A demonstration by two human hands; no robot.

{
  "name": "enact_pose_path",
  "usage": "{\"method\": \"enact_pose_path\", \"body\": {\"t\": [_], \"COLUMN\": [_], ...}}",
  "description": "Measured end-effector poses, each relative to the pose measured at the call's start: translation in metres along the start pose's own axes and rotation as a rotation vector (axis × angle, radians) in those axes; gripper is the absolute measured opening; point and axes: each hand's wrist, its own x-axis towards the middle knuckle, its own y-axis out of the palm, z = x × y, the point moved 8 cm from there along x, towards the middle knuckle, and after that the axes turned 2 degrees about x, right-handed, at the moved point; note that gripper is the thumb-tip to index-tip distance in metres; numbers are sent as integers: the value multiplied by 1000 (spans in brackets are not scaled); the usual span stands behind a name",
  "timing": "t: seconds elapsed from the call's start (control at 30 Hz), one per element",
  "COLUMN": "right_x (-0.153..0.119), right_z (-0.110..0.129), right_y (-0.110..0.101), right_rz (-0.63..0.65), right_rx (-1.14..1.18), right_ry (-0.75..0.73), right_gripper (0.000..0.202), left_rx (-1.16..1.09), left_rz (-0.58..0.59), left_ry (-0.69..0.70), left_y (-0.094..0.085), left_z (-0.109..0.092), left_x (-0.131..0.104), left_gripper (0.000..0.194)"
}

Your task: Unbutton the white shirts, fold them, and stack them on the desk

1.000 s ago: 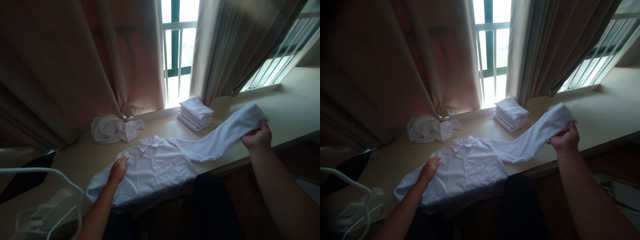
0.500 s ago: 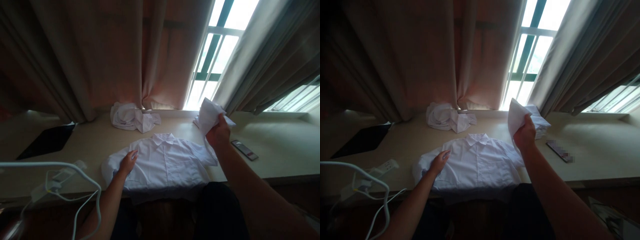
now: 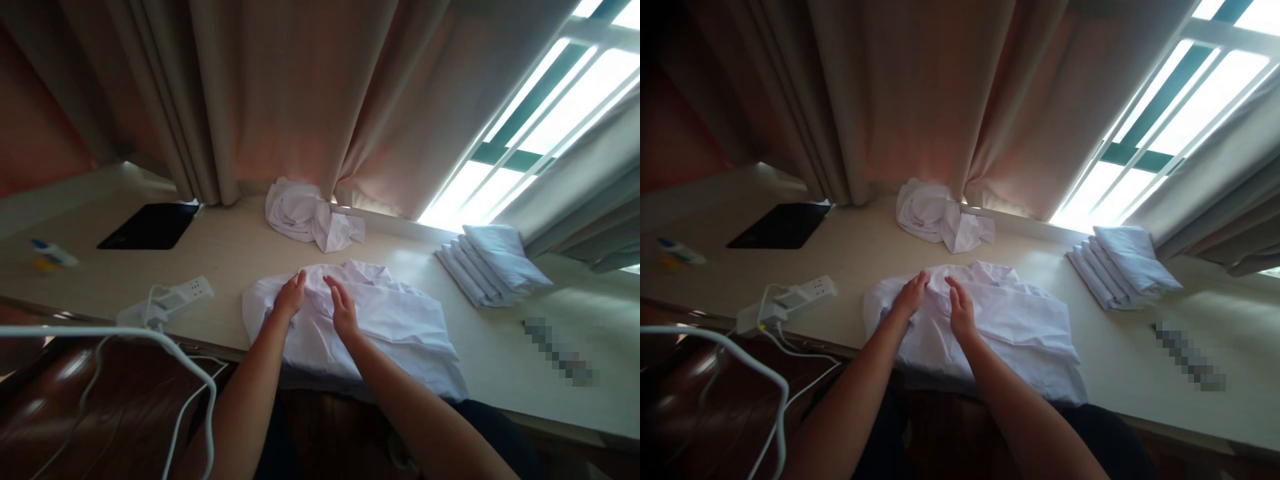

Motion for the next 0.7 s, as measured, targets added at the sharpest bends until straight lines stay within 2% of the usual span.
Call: {"method": "enact_pose_path", "body": {"t": [0.1,0.17,0.23,0.3,0.4,0.53,0.6,0.7], "right_x": [-16,-25,-34,-43,-63,-103,-122,-139], "right_z": [-3,6,15,19,10,-17,-27,-31], "right_y": [16,9,-13,-48,-121,-226,-261,-288], "right_rz": [116,155,171,156,94,-1,2,18], "right_rx": [-78,-123,-205,-353,-716,-1268,-1405,-1495], "right_ry": [-11,-41,-72,-90,-62,146,237,292], "right_gripper": [36,34,31,29,34,47,49,48], "left_rx": [13,32,55,76,100,137,161,192], "left_rz": [-5,-13,-21,-26,-34,-46,-43,-34], "left_ry": [-6,-9,-5,6,25,26,21,18], "left_y": [2,3,4,4,4,8,11,15], "left_z": [1,1,1,-1,-5,-8,-8,-7], "left_x": [2,3,3,4,7,8,8,8], "left_gripper": [58,59,60,58,55,51,50,49]}}
